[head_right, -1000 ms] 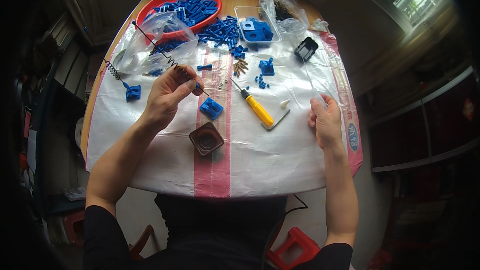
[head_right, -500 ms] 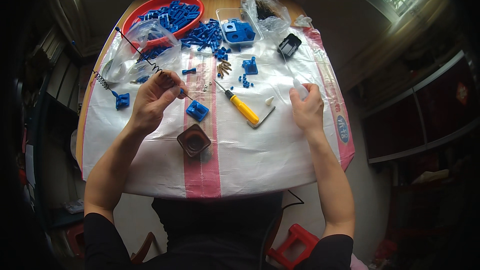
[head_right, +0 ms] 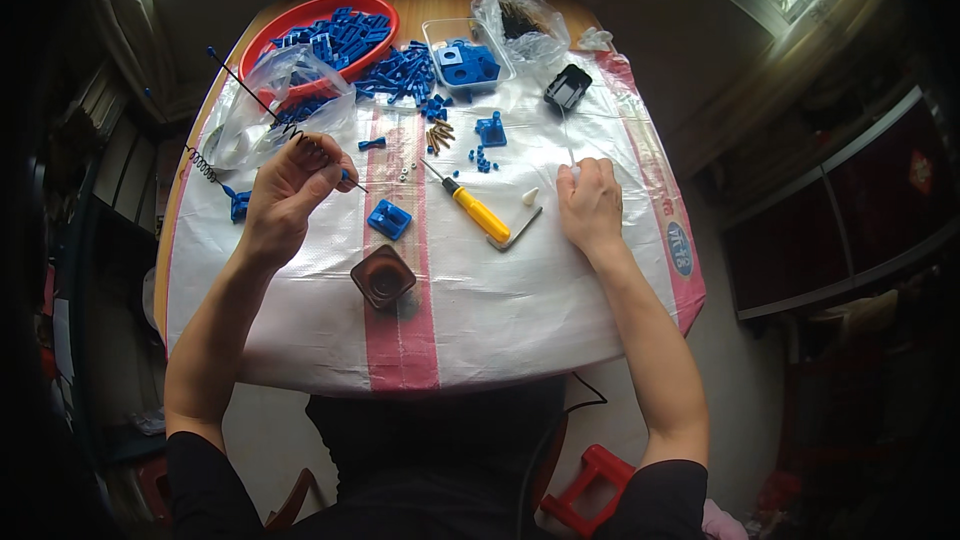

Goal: The recorder is assembling small blue plastic parts with springs and wires at a workshop table.

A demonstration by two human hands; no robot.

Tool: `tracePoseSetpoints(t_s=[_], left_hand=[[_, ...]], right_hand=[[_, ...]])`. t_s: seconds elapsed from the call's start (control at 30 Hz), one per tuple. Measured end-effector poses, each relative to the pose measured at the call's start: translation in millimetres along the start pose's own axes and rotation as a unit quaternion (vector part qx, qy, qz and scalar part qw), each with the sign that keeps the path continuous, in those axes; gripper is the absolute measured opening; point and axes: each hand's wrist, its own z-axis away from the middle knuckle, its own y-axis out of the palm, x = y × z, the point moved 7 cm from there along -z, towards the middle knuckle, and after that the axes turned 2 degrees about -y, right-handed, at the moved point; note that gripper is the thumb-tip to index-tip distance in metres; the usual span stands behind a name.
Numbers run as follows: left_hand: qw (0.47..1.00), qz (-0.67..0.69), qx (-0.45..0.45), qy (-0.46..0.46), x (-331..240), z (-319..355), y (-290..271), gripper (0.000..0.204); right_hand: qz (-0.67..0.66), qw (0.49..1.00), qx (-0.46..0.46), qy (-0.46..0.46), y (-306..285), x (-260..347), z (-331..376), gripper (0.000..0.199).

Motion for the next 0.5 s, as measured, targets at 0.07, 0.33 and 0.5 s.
tracePoseSetpoints(t_s=[0.07, 0.33, 0.5], left_hand=[[1.000, -0.007, 0.005, 0.000, -4.5, -0.7, 1.8, 0.010], [0.999, -0.043, 0.013, 0.002, -8.9, -5.3, 3.7, 0.012], [0.999, -0.041, 0.013, 0.000, -8.4, -7.8, 3.0, 0.012]], right_hand=[[0.024, 1.000, 0.003, -0.014, 2.3, 1.1, -2.1, 0.032], [0.004, 0.998, -0.011, -0.059, 6.9, 3.5, -11.4, 0.028], [0.009, 0.997, -0.027, -0.072, 3.1, 5.3, -6.3, 0.024]])
